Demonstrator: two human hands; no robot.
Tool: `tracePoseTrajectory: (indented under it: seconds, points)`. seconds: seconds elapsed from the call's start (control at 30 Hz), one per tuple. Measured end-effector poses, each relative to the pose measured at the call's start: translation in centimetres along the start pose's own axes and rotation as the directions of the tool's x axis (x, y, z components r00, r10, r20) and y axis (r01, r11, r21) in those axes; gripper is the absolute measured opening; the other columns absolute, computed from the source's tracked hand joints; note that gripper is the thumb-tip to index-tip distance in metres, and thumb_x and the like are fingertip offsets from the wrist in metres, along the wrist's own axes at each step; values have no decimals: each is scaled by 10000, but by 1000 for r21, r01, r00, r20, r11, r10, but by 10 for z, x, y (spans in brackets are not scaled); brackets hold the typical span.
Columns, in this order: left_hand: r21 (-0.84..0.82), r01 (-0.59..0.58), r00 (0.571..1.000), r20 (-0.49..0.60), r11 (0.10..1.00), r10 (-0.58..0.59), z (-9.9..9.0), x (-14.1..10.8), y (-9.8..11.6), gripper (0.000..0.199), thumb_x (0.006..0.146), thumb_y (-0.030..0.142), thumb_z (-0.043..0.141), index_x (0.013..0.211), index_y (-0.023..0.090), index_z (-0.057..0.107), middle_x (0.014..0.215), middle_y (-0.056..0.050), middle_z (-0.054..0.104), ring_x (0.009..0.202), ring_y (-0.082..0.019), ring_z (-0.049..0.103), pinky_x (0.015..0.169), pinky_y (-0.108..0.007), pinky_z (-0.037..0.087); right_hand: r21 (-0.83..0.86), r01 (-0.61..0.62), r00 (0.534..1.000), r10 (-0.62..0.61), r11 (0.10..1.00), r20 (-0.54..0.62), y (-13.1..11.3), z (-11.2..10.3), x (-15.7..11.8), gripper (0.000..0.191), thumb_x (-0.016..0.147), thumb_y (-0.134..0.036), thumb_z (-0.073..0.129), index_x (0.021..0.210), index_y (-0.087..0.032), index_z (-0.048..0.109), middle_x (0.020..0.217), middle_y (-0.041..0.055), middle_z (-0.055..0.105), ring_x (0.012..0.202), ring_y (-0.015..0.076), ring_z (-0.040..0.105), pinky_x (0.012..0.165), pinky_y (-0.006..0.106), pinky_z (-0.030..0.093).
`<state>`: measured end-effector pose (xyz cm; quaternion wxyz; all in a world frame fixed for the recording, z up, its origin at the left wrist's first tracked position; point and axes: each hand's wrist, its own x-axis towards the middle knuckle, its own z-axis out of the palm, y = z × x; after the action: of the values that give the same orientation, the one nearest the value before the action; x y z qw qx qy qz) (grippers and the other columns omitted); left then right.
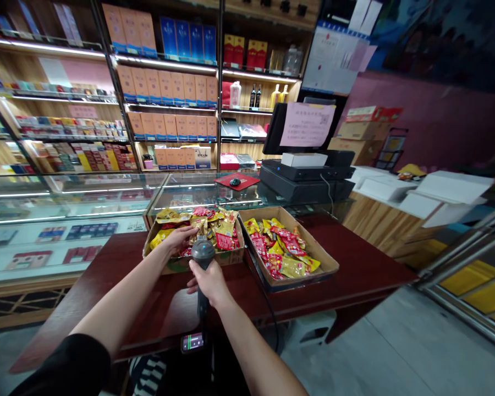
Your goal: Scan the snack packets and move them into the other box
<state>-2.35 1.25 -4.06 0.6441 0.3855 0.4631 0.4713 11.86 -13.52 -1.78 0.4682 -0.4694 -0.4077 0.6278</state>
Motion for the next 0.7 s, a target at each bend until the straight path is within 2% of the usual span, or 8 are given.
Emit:
tracePoseTrajectory:
  seconds: [0.2, 0.37, 0.47, 0.53, 0.6, 0.63, 0.7]
  points:
    - [-34, -19, 998, 54, 999, 21, -1, 4, -2, 355, 628, 230, 815, 936, 97, 701, 837, -96, 715, 668, -138, 652, 648, -240, 523, -6, 24, 1000, -24, 1000, 11, 4, 0, 4, 392, 670, -448, 709, 827, -158, 496, 618, -55, 493, 411, 117, 570, 370, 277, 530]
    - [-79, 11, 1000, 25, 997, -9, 3, -2, 2, 338, 619, 179, 820, 927, 113, 697, 817, -80, 715, 633, -129, 650, 565, -204, 517, -10, 11, 1000, -11, 1000, -11, 4, 1, 2, 367, 662, -428, 707, 826, -159, 519, 630, -49, 495, 431, 127, 571, 395, 308, 534]
    - [-73, 9, 1000, 12, 997, -8, 4, -5, 4, 324, 608, 180, 829, 897, 113, 698, 819, -79, 714, 624, -118, 647, 527, -176, 501, 24, 41, 999, -41, 999, -22, -1, -2, 8, 328, 659, -391, 696, 837, -156, 553, 690, -17, 542, 553, 157, 617, 468, 315, 545]
    - [-71, 14, 1000, 8, 997, -14, 4, -5, 3, 328, 600, 189, 835, 887, 107, 696, 828, -86, 715, 628, -123, 650, 534, -185, 510, 17, 134, 988, -132, 991, -78, -10, -8, 20, 259, 651, -318, 691, 820, -151, 589, 741, 3, 587, 671, 151, 625, 575, 282, 544]
    - [-86, 24, 1000, 11, 996, -23, 3, -4, 1, 330, 598, 202, 837, 877, 100, 694, 826, -92, 714, 637, -137, 655, 561, -214, 530, -39, 212, 960, -215, 977, -179, -23, -15, 36, 187, 630, -232, 683, 785, -149, 619, 735, -3, 613, 704, 119, 593, 646, 227, 508]
    - [-93, 30, 999, 18, 995, -29, 3, -3, 1, 329, 597, 206, 837, 873, 97, 693, 821, -94, 714, 643, -143, 659, 581, -229, 540, -55, 201, 952, -208, 978, -224, -32, -20, 46, 161, 621, -202, 678, 764, -149, 624, 705, -11, 613, 686, 109, 575, 645, 211, 490]
    - [-92, 47, 998, 40, 995, -44, 5, 0, 2, 322, 598, 207, 836, 861, 90, 693, 803, -96, 714, 656, -157, 665, 623, -257, 554, -2, 70, 965, -68, 998, -253, -51, -28, 64, 103, 616, -168, 658, 706, -149, 610, 595, -32, 569, 595, 98, 532, 595, 207, 468]
